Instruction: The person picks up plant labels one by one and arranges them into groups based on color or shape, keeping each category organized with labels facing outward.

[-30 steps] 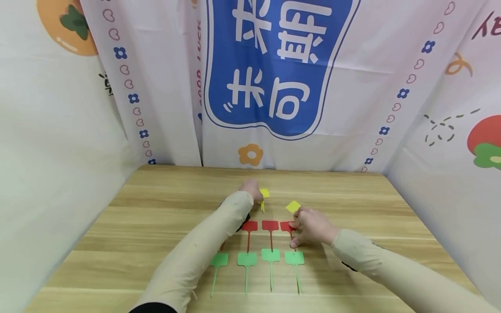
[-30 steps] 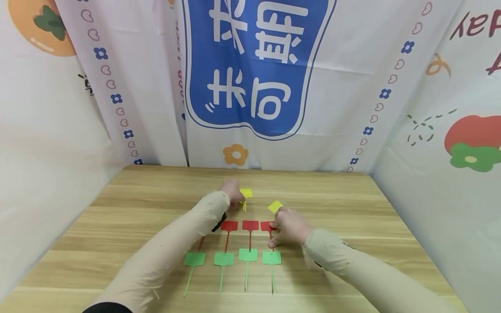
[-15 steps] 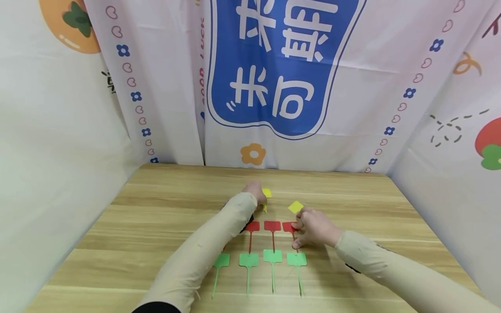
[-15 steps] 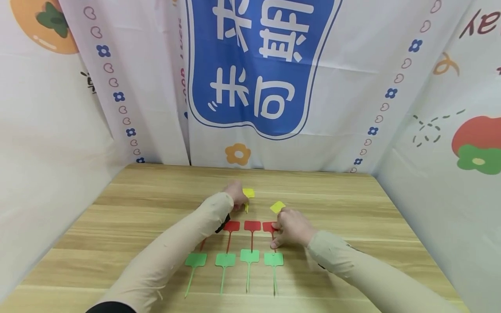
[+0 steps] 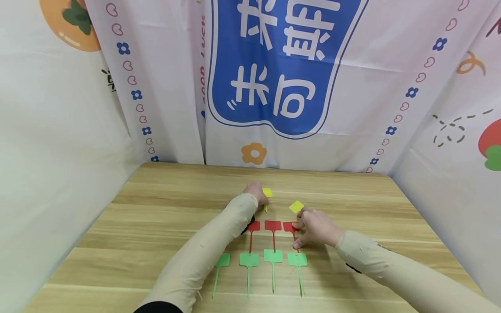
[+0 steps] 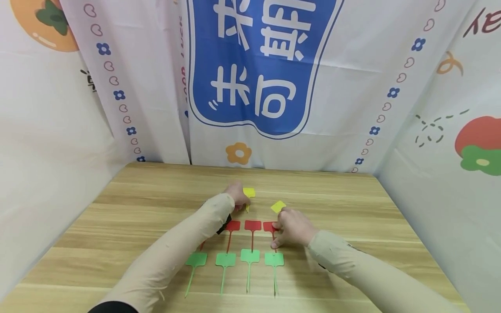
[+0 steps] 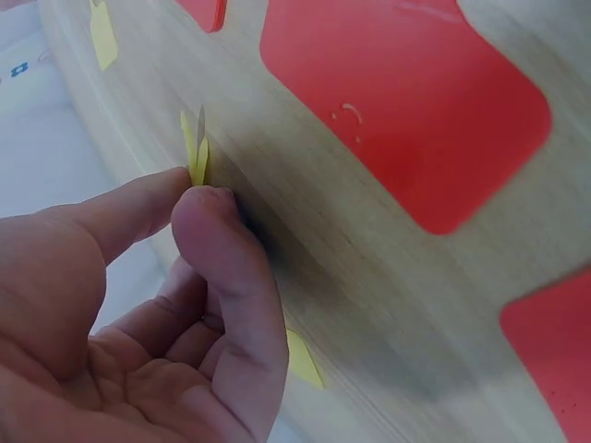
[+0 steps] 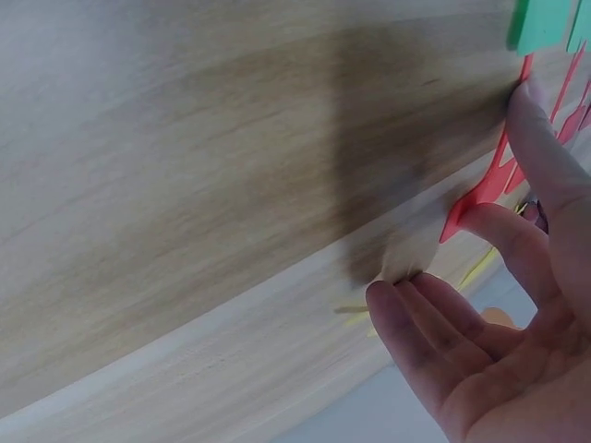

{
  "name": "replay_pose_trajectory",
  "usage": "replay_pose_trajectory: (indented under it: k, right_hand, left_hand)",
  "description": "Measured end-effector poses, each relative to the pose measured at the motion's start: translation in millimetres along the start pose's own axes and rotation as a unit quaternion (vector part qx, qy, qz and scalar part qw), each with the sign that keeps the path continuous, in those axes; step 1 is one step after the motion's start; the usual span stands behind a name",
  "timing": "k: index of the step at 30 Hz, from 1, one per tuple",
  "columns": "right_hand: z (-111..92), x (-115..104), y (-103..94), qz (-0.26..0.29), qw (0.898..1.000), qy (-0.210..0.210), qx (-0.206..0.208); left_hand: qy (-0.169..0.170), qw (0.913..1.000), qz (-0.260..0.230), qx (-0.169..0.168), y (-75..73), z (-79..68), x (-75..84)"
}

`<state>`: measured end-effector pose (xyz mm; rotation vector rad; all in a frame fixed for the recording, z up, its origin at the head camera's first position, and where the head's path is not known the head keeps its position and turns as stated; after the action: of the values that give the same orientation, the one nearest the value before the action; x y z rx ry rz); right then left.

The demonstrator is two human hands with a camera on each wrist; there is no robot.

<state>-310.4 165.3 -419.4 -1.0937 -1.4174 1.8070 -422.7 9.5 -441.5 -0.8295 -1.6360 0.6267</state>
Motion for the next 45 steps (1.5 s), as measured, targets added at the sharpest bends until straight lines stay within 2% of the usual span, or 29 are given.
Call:
replay_pose_trajectory:
  k: [5, 8, 14, 22, 27, 35, 45]
  right_hand:
    - [0.0, -0.8, -0.3, -0.003, 1.0, -0.004, 0.001]
    - [-0.2, -1.1, -0.3, -0.001, 1.0, -0.003, 0.0]
    - [-0.5, -2.5, -2.1, 0.0, 1.0, -0.005, 0.0]
    - [0.5, -1.5, -2.3, -0.005, 1.0, 0.0, -0.004]
    - [0.8, -0.6, -1.1, -0.003, 1.0, 0.003, -0.005]
    - [1.1, 1.5, 0.9, 0.005, 1.0, 0.012, -0.008]
    - [1.0, 3.1, 1.6, 0.011, 1.0, 0.017, -0.008]
  left_hand:
    - [0.006, 0.9995, 0.024, 0.021, -2.3, 1.9, 1.1]
    - [0.004, 0.9994, 0.026, 0.022, -1.3, 3.4, 1.0]
    - [-0.019, 0.9994, -0.027, -0.002, 3.9, 6.6, -3.7]
    - [-0.027, 0.9973, -0.064, -0.024, 4.6, 5.8, -7.9]
    - [-0.017, 0.9971, -0.071, -0.019, 3.6, 5.3, -9.1]
    - [0.018, 0.9983, -0.051, -0.021, 5.2, 7.2, -8.2]
    - [0.025, 0.998, -0.048, -0.033, 1.2, 3.6, -6.0]
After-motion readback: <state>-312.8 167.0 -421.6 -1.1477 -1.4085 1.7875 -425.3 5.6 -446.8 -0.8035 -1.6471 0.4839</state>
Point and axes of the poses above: each hand's wrist, its own z-axis towards the middle knuckle, its own y-axis out of the palm, x = y × z, the point moved 8 cm from there along z, towards the middle knuckle, and after that the axes turned 6 degrees about x, right-handed, at the moved point
